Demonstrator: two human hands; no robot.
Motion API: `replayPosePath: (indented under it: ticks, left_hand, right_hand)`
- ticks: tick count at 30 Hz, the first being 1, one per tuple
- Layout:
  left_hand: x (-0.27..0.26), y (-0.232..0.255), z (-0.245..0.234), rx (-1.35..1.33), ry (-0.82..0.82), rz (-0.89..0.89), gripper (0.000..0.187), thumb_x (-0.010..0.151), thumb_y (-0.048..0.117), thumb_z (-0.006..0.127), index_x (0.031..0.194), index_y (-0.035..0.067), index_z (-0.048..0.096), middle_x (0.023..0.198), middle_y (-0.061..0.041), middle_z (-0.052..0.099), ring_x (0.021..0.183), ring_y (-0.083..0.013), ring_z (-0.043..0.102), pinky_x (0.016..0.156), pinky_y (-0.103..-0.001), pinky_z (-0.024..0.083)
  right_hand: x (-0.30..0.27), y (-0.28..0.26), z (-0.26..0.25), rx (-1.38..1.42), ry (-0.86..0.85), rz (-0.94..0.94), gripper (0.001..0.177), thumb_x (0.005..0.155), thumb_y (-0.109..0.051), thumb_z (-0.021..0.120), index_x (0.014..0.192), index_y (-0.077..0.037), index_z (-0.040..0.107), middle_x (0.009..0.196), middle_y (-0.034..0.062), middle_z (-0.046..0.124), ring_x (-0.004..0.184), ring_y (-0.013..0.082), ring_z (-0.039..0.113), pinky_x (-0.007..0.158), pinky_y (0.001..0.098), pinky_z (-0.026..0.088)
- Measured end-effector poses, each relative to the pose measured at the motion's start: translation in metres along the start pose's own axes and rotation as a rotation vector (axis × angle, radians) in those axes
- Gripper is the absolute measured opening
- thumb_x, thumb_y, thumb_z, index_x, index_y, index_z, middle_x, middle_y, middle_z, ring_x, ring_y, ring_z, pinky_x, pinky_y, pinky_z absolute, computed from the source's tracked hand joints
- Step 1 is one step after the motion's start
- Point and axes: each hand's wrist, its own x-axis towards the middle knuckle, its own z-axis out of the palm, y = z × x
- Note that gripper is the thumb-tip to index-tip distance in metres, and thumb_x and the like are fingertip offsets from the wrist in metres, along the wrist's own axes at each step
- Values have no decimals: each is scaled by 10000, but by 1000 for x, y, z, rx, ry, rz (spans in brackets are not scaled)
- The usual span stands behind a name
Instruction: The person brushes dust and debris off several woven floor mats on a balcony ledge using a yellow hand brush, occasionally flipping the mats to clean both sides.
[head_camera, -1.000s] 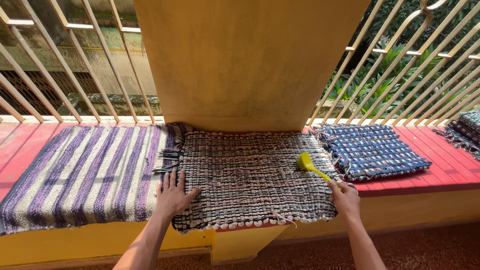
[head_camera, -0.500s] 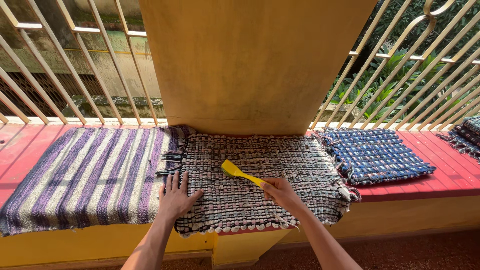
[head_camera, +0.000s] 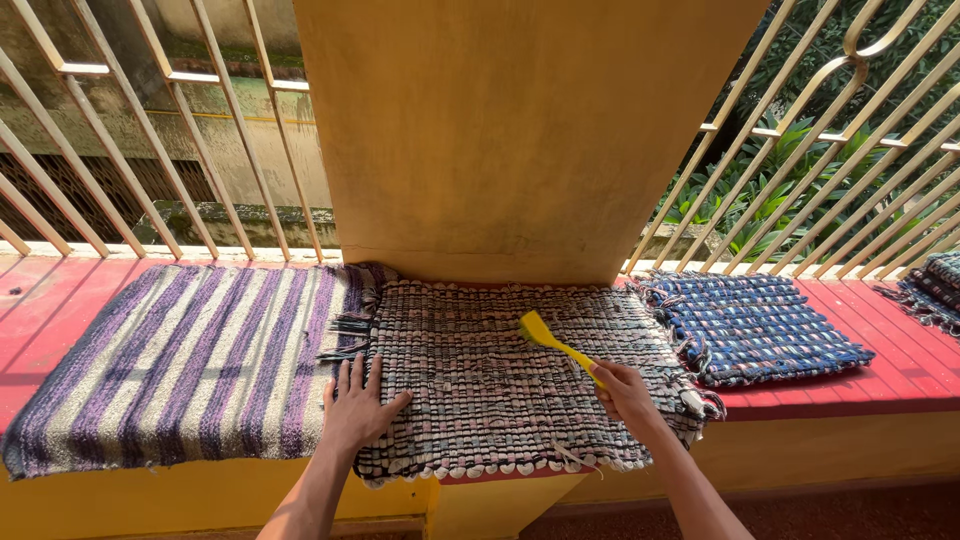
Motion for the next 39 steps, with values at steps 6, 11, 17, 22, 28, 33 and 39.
replayPosePath:
  ticks: [6, 11, 17, 22, 28, 33, 39]
  left_hand:
    - [-2, 16, -3, -172, 228, -61, 1042, 834, 655, 677, 1602, 57, 304, 1656, -171, 339, 1555, -317, 273, 1259, -492, 269]
    - [32, 30, -15, -581, 208, -319, 933, 804, 452, 848, 1491, -42, 456, 1327, -251, 632, 1196, -372, 636, 966, -478, 566]
    - [54, 25, -30, -400, -19, -395, 766, 750, 545, 898, 1188, -52, 700, 1092, -204, 778, 904, -319, 767, 811, -439, 641]
    - [66, 9, -30, -310, -82, -364, 715, 762, 584, 880, 1123, -12, 721, 1080, -190, 769, 909, -332, 749, 850, -484, 599]
    - [86, 2, -3, -317, 85, -356, 667, 755, 499, 921, 1078, -33, 682, 1095, -235, 660, 930, -383, 674, 824, -492, 602]
    - [83, -3, -2, -513, 45, -375, 599, 765, 404, 878, 1085, -63, 682, 1066, -251, 793, 864, -334, 771, 836, -453, 635]
    - [71, 23, -40, -1103, -100, -298, 571, 885, 220, 773, 1216, -29, 379, 914, -208, 691, 779, -327, 746, 714, -469, 665]
  right_hand:
    - [-55, -5, 5, -52, 104, -73, 510, 1026, -329, 572, 1423, -10, 590, 678, -5, 562, 524, 75, 444, 441, 271, 362]
    - [-102, 23, 0, 51, 179, -61, 482, 1001, -334, 622, 1370, -26, 660, 680, -32, 549, 566, 55, 465, 466, 256, 369]
    - [-134, 41, -14, 80, 222, -29, 429, 993, -319, 643, 1311, -38, 706, 633, -33, 534, 532, 49, 442, 451, 258, 347]
    - [-161, 50, -30, 238, 204, -7, 413, 992, -302, 653, 1282, -15, 722, 603, -41, 474, 453, 39, 347, 397, 243, 265]
    - [-190, 35, -36, 250, 253, 140, 421, 994, -324, 620, 1322, -76, 710, 592, -48, 468, 425, 42, 359, 386, 243, 290]
    - [-194, 23, -35, 229, 259, 150, 429, 1001, -320, 616, 1348, -78, 686, 591, -45, 453, 428, 44, 355, 385, 249, 290]
    - [-200, 29, -36, 296, 251, 150, 435, 984, -300, 642, 1347, -65, 685, 583, -35, 441, 421, 47, 326, 380, 251, 257]
